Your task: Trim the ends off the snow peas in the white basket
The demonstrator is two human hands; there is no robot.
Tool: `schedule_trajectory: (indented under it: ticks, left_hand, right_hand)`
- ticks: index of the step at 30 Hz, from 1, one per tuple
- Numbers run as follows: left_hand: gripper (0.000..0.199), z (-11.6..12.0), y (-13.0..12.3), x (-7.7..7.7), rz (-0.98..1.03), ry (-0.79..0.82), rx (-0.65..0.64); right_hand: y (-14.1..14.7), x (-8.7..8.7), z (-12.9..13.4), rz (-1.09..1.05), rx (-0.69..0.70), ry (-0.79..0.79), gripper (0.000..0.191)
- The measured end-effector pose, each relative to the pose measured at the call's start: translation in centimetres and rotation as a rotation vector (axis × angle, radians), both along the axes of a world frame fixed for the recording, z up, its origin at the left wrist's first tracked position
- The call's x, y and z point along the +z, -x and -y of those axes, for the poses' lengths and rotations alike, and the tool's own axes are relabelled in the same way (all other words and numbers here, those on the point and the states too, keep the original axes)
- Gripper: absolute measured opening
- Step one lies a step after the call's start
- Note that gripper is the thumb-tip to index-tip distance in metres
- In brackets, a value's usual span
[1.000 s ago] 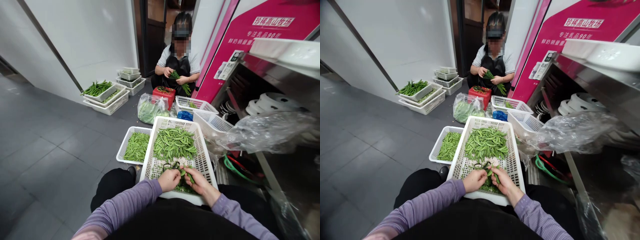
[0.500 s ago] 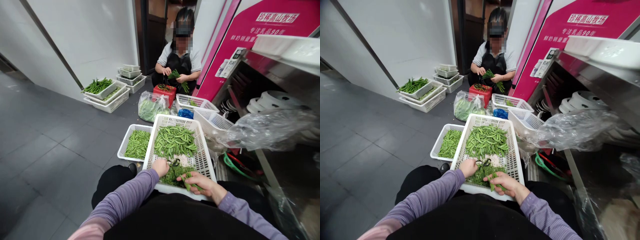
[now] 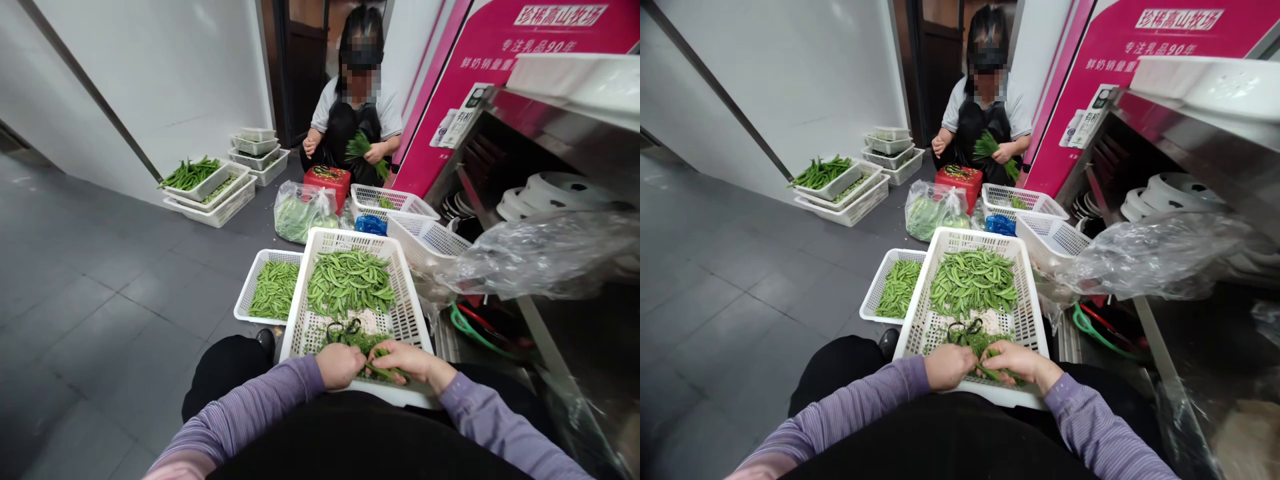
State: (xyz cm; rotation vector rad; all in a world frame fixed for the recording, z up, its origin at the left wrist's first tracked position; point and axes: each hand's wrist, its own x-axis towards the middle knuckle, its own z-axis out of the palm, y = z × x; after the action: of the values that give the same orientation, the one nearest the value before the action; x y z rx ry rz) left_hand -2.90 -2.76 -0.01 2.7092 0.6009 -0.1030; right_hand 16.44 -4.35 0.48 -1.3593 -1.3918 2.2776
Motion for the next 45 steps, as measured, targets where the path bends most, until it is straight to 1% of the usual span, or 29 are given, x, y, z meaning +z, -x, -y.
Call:
schedule_trajectory:
  ticks: [3,5,6,8,10,11,12,13,14,16,17,18,19,20,22,24,26,29,31,34,35,36,37,39,40,41,42,43,45]
  left_hand:
    - [0.013,-0.6,0.1,-0.1,-0.035,0.108,-0.011]
    - [0.013,-1.3,0.4,0.2,0.009,0.286,0.035]
    - [0.014,-1.7,0.6,0.4,0.052,0.427,0.082]
    - [0.019,-2.7,1.0,0.7,0.154,0.799,0.21]
    - [0.025,-3.6,1.1,0.9,0.279,1.121,0.322]
    - [0.028,-3.9,1.0,0.8,0.346,1.217,0.363]
    - [0.03,-4.1,0.9,0.6,0.397,1.26,0.398]
    - [0.03,-4.2,0.7,0.2,0.419,1.247,0.435]
    - [0.029,-4.2,0.4,-0.3,0.4,1.18,0.468]
    - [0.024,-3.9,0.0,-1.6,0.25,0.922,0.486]
    - [0.02,-3.6,-0.1,-2.3,0.138,0.768,0.471]
    - [0.017,-3.4,-0.1,-2.9,0.028,0.627,0.447]
    - [0.017,-3.2,-0.1,-3.5,-0.058,0.513,0.423]
    - [0.024,-3.0,0.0,-4.0,-0.111,0.433,0.407]
    - [0.043,-2.8,0.2,-4.4,-0.126,0.35,0.406]
    - [0.049,-2.8,0.4,-4.4,-0.101,0.322,0.402]
    - [0.042,-2.8,0.5,-4.2,-0.118,0.318,0.384]
    - [0.03,-2.8,0.6,-3.9,-0.159,0.312,0.324]
    - [0.026,-2.8,0.6,-3.8,-0.141,0.297,0.313]
    - [0.022,-3.0,0.6,-3.6,-0.034,0.296,0.361]
    - [0.02,-3.1,0.5,-3.5,0.021,0.316,0.389]
    - [0.018,-3.3,0.3,-3.3,0.083,0.359,0.427]
    - [0.017,-3.4,0.1,-3.2,0.149,0.432,0.486]
    - [0.017,-3.8,-0.4,-2.7,0.304,0.656,0.667]
    - [0.018,-3.9,-0.7,-2.4,0.391,0.785,0.768]
    - [0.019,-4.0,-0.9,-2.1,0.485,0.894,0.85]
    - [0.018,-4.0,-1.2,-1.7,0.583,0.975,0.894]
    - [0.018,-4.0,-1.4,-1.4,0.675,1.03,0.912]
    - [0.016,-3.8,-1.5,-0.7,0.809,1.087,0.887]
  right_hand:
    - [0.7,0.4,-0.6,0.195,0.208,-0.277,0.02]
    - [1.2,1.0,-0.9,0.27,0.295,-0.484,0.016]
    - [1.4,1.3,-1.0,0.285,0.294,-0.573,0.015]
    - [1.8,1.9,-1.0,0.27,0.213,-0.651,0.017]
    - [2.0,2.0,-0.9,0.209,0.068,-0.597,0.022]
    - [2.1,1.8,-1.0,0.171,-0.011,-0.55,0.025]
    - [2.1,1.3,-1.2,0.135,-0.102,-0.514,0.026]
    - [1.9,0.7,-1.6,0.11,-0.223,-0.509,0.028]
    - [1.5,0.0,-2.3,0.105,-0.375,-0.538,0.029]
    - [0.1,-1.7,-4.5,0.209,-0.69,-0.653,0.031]
    - [-1.0,-2.6,-6.0,0.352,-0.789,-0.715,0.033]
    - [-2.1,-3.3,-7.5,0.563,-0.763,-0.758,0.034]
    - [-3.2,-4.0,-9.0,0.822,-0.617,-0.816,0.032]
    - [-4.3,-4.6,-10.3,1.031,-0.407,-0.867,0.029]
    - [-5.7,-5.6,-12.3,1.202,-0.115,-0.893,0.023]
    - [-5.9,-6.5,-13.2,1.244,0.06,-0.893,0.02]
    - [-5.2,-7.2,-13.3,1.279,0.169,-0.902,0.022]
    - [-4.3,-7.6,-13.2,1.298,0.25,-0.93,0.026]
    - [-4.4,-7.1,-13.1,1.29,0.273,-0.95,0.025]
    - [-5.3,-5.5,-12.8,1.292,0.278,-0.974,0.02]
    - [-5.5,-4.8,-12.5,1.3,0.253,-0.975,0.017]
    - [-5.5,-4.0,-12.0,1.28,0.184,-0.954,0.014]
    - [-5.3,-3.3,-11.4,1.21,0.071,-0.908,0.014]
    - [-4.2,-2.0,-9.8,0.895,-0.201,-0.728,0.022]
    - [-3.4,-1.5,-8.8,0.68,-0.315,-0.614,0.027]
    - [-2.5,-1.0,-7.8,0.474,-0.389,-0.508,0.029]
    - [-1.6,-0.5,-6.8,0.316,-0.418,-0.427,0.031]
    - [-0.8,-0.1,-5.8,0.216,-0.428,-0.365,0.032]
    - [0.6,0.6,-4.3,0.175,-0.428,-0.302,0.035]
